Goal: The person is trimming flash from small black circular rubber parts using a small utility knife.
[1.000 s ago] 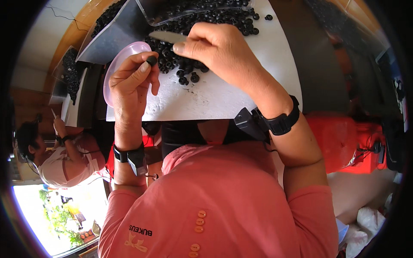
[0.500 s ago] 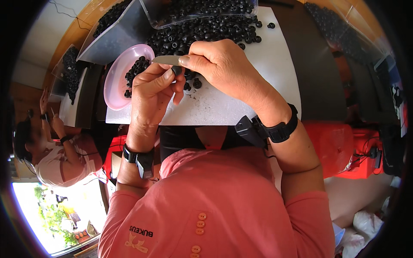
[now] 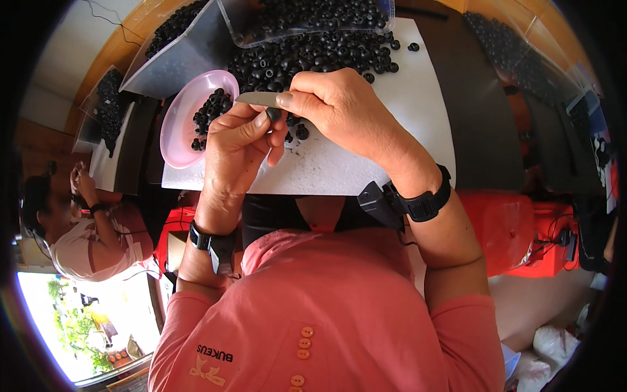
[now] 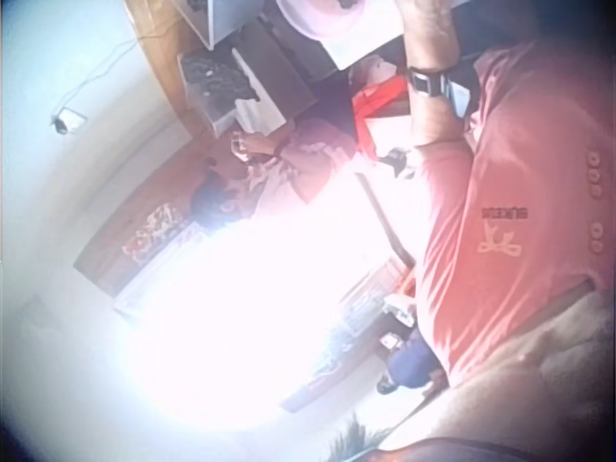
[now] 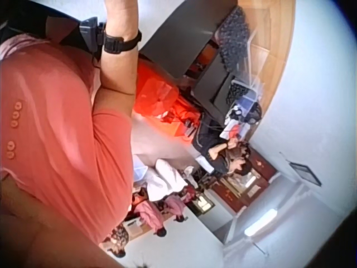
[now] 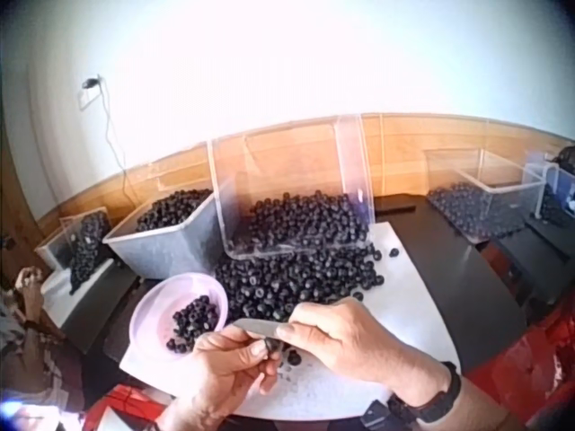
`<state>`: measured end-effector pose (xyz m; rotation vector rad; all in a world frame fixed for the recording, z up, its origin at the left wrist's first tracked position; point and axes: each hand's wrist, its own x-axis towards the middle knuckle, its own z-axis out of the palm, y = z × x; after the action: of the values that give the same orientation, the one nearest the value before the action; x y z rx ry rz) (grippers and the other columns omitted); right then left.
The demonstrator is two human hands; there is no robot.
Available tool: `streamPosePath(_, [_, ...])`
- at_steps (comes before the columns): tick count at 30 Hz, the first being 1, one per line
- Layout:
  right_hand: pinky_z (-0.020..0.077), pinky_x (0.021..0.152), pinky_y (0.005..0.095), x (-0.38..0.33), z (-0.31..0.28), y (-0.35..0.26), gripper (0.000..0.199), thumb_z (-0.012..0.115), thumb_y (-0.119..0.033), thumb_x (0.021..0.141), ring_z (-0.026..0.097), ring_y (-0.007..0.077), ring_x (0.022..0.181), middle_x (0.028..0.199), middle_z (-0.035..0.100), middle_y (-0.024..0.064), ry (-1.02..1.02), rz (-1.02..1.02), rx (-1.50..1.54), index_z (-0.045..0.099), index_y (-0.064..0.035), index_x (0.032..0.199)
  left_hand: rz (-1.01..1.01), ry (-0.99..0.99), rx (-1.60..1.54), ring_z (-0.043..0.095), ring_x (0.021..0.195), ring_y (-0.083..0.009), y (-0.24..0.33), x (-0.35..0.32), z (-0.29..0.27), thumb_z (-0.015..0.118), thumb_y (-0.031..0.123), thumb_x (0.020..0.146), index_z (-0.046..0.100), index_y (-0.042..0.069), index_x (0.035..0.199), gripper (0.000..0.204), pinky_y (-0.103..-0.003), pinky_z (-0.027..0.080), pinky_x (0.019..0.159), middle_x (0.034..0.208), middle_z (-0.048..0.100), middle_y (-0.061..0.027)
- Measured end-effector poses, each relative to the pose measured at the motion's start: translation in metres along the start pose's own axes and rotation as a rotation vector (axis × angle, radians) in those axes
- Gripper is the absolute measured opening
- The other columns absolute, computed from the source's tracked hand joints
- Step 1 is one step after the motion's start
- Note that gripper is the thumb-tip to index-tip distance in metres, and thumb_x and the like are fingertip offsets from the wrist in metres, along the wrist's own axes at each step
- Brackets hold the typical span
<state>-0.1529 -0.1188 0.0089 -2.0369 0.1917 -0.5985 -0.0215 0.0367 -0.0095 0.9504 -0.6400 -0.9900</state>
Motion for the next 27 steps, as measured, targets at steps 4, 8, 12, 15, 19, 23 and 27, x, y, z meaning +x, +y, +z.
streamPosePath(4, [0.0330,0.049,0.0322,0.001,0.000,-0.001,0.029,0.064,-0.023,0.096,0.041,0.0118,0.051,0.054,0.048,0.0069,0.011,0.022,0.058,0.065,0.0003,0.078,0.011,-0.014,-0.022,0.062,0.074,-0.0183,-0.001,0.000,0.000,0.059,0.008,0.098,0.062,-0.007,0.113,0.021,-0.029,0.048,0.051,0.094,0.065,-0.0148])
streamPosePath(8, [0.0329,0.049,0.0310,0.001,0.001,0.000,0.030,0.065,-0.024,0.096,0.041,0.0103,0.051,0.054,0.047,0.0052,0.013,0.000,0.070,0.065,0.0005,0.078,0.000,0.037,-0.039,0.064,0.069,-0.0178,0.002,-0.002,0.006,0.059,0.003,0.098,0.063,-0.005,0.104,0.011,-0.029,0.049,0.051,0.086,0.067,-0.0135])
streamPosePath(12, [0.0331,0.047,0.0276,0.000,-0.002,-0.001,0.032,0.064,-0.026,0.097,0.043,0.0073,0.052,0.054,0.049,0.0013,0.001,-0.019,0.100,0.066,-0.0005,0.077,0.129,0.103,0.184,0.061,0.066,-0.0138,0.010,-0.001,0.002,0.061,0.001,0.095,0.067,-0.007,0.104,0.013,-0.027,0.048,0.051,0.083,0.066,-0.0100])
streamPosePath(15, [0.0325,0.045,0.0241,0.001,-0.005,0.001,0.033,0.063,-0.028,0.097,0.043,0.0051,0.051,0.055,0.050,-0.0018,0.137,0.035,0.157,0.067,-0.0019,0.076,0.357,0.230,0.560,0.057,0.062,-0.0080,0.031,0.000,-0.016,0.066,0.000,0.090,0.072,-0.004,0.102,0.014,-0.023,0.046,0.051,0.080,0.067,-0.0039])
streamPosePath(19, [0.0309,0.043,0.0212,0.003,-0.003,0.003,0.035,0.062,-0.030,0.098,0.041,0.0030,0.048,0.053,0.047,-0.0032,0.234,0.024,0.216,0.067,-0.0029,0.077,0.464,0.344,1.105,0.061,0.072,-0.0122,0.062,-0.005,-0.056,0.069,0.000,0.085,0.072,0.000,0.102,0.017,-0.027,0.049,0.062,0.086,0.065,-0.0042])
streamPosePath(23, [0.0311,0.044,0.0213,0.002,-0.004,0.003,0.035,0.062,-0.030,0.098,0.041,0.0031,0.048,0.052,0.046,-0.0033,0.225,0.035,0.206,0.067,-0.0027,0.076,0.787,0.331,1.713,0.062,0.083,-0.0258,0.054,0.001,-0.063,0.071,-0.001,0.078,0.072,0.004,0.098,0.021,-0.035,0.051,0.073,0.092,0.062,-0.0092])
streamPosePath(27, [0.0324,0.044,0.0214,0.001,-0.005,-0.002,0.035,0.063,-0.030,0.097,0.042,0.0032,0.048,0.053,0.047,-0.0034,0.261,0.052,0.203,0.066,-0.0022,0.075,0.831,0.029,1.526,0.060,0.086,-0.0309,0.022,-0.011,-0.026,0.076,-0.004,0.068,0.068,0.005,0.089,0.025,-0.040,0.051,0.072,0.092,0.061,-0.0108])
